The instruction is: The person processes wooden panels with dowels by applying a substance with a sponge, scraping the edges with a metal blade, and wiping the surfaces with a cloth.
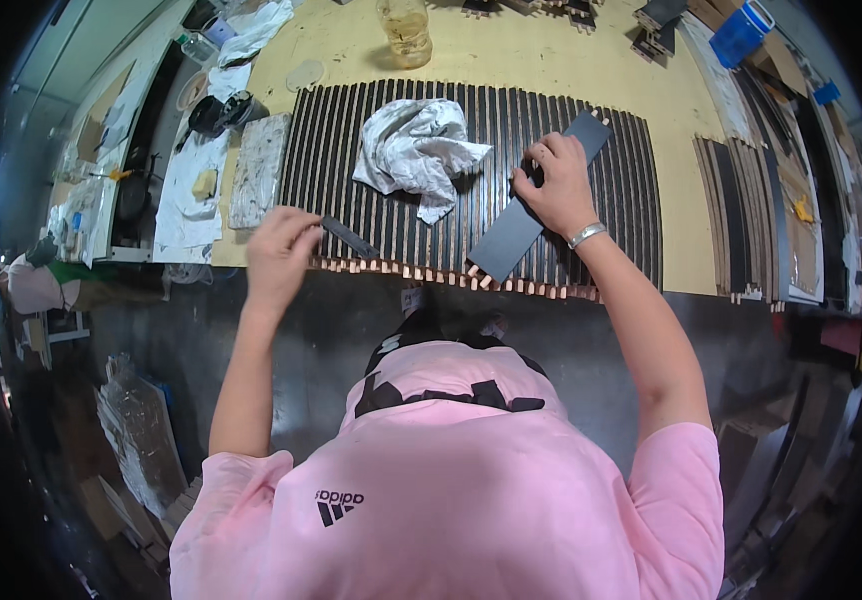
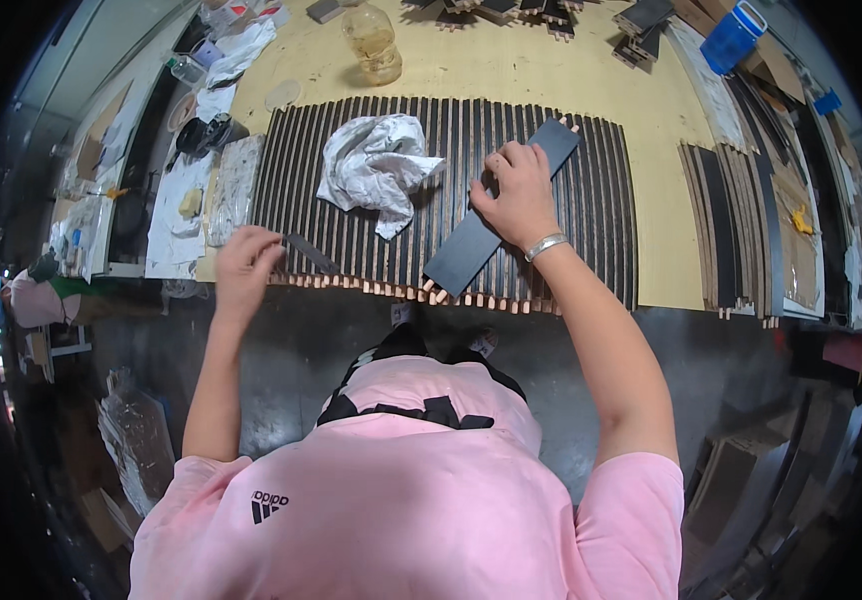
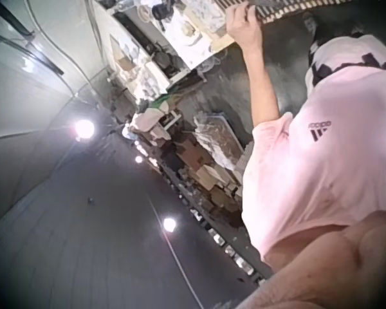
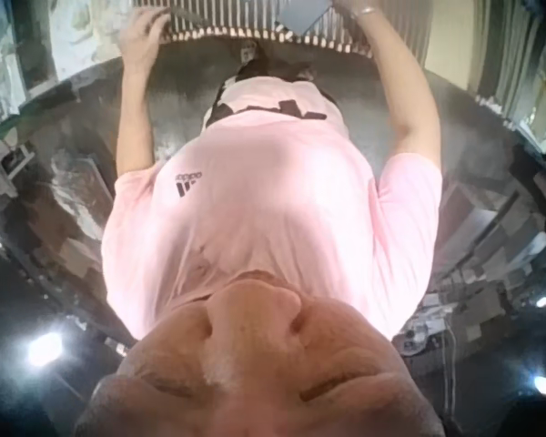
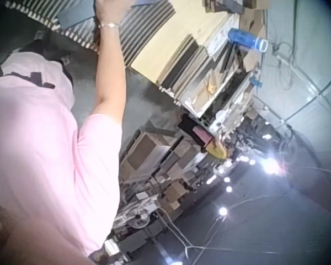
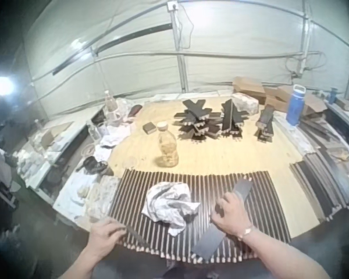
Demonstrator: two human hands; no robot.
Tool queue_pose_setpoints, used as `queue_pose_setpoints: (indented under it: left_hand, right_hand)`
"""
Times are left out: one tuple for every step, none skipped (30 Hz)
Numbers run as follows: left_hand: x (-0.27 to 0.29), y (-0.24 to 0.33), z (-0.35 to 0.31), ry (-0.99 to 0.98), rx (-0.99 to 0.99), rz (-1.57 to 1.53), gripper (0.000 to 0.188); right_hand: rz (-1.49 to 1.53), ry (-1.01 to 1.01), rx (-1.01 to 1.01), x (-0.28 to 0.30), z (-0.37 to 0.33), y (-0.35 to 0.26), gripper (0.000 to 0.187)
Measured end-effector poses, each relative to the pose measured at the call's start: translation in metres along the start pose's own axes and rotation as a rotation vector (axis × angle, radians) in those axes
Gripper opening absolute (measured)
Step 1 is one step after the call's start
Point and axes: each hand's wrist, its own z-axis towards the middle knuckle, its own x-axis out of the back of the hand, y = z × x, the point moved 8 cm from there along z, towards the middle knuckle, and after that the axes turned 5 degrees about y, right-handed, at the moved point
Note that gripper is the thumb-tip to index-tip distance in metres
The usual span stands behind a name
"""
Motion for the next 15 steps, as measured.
queue_pose_setpoints:
  left_hand:
    - [-0.013,0.012,-0.007,-0.053,-0.060,0.012,0.030]
    - [-0.024,0.026,-0.009,-0.117,-0.108,0.056,0.037]
    - [-0.034,0.038,-0.014,-0.182,-0.156,0.098,0.045]
    - [-0.042,0.037,-0.023,-0.196,-0.169,0.100,0.048]
    - [-0.047,0.033,-0.030,-0.193,-0.168,0.104,0.048]
    - [-0.049,0.032,-0.037,-0.152,-0.187,0.141,0.046]
    - [-0.049,0.032,-0.042,-0.113,-0.207,0.177,0.045]
    - [-0.048,0.036,-0.046,-0.064,-0.228,0.190,0.040]
    - [-0.048,0.036,-0.050,-0.072,-0.231,0.184,0.040]
    - [-0.043,0.037,-0.053,-0.036,-0.259,0.180,0.037]
    - [-0.039,0.040,-0.053,0.002,-0.288,0.174,0.035]
    - [-0.032,0.047,-0.052,0.036,-0.317,0.154,0.032]
    - [-0.025,0.048,-0.051,0.078,-0.315,0.131,0.032]
    - [-0.016,0.053,-0.048,0.121,-0.282,0.147,0.029]
    - [-0.007,0.058,-0.045,0.162,-0.246,0.166,0.027]
  right_hand:
    - [-0.001,-0.005,-0.004,0.000,0.000,0.000,0.025]
    - [0.004,-0.005,-0.001,-0.001,0.000,0.000,0.025]
    - [0.002,-0.006,-0.009,-0.002,-0.001,0.001,0.025]
    - [0.000,-0.008,-0.018,-0.002,-0.002,0.002,0.025]
    - [0.002,-0.006,-0.014,-0.002,0.000,0.002,0.025]
    - [0.004,-0.009,-0.016,-0.003,-0.001,0.003,0.025]
    - [0.006,-0.012,-0.020,-0.004,-0.002,0.003,0.025]
    - [0.003,-0.015,-0.028,-0.004,-0.003,0.004,0.025]
    - [0.007,0.003,-0.015,-0.002,-0.002,0.003,0.025]
    - [0.011,0.020,-0.003,0.000,-0.002,0.002,0.025]
    - [0.003,0.018,-0.013,0.001,-0.001,0.002,0.025]
    - [0.003,0.015,-0.012,0.002,-0.001,-0.001,0.025]
    - [0.002,0.013,-0.012,0.002,0.000,-0.001,0.025]
    - [0.004,0.008,-0.006,-0.002,-0.001,0.001,0.026]
    - [-0.003,0.006,-0.018,-0.002,-0.001,0.002,0.026]
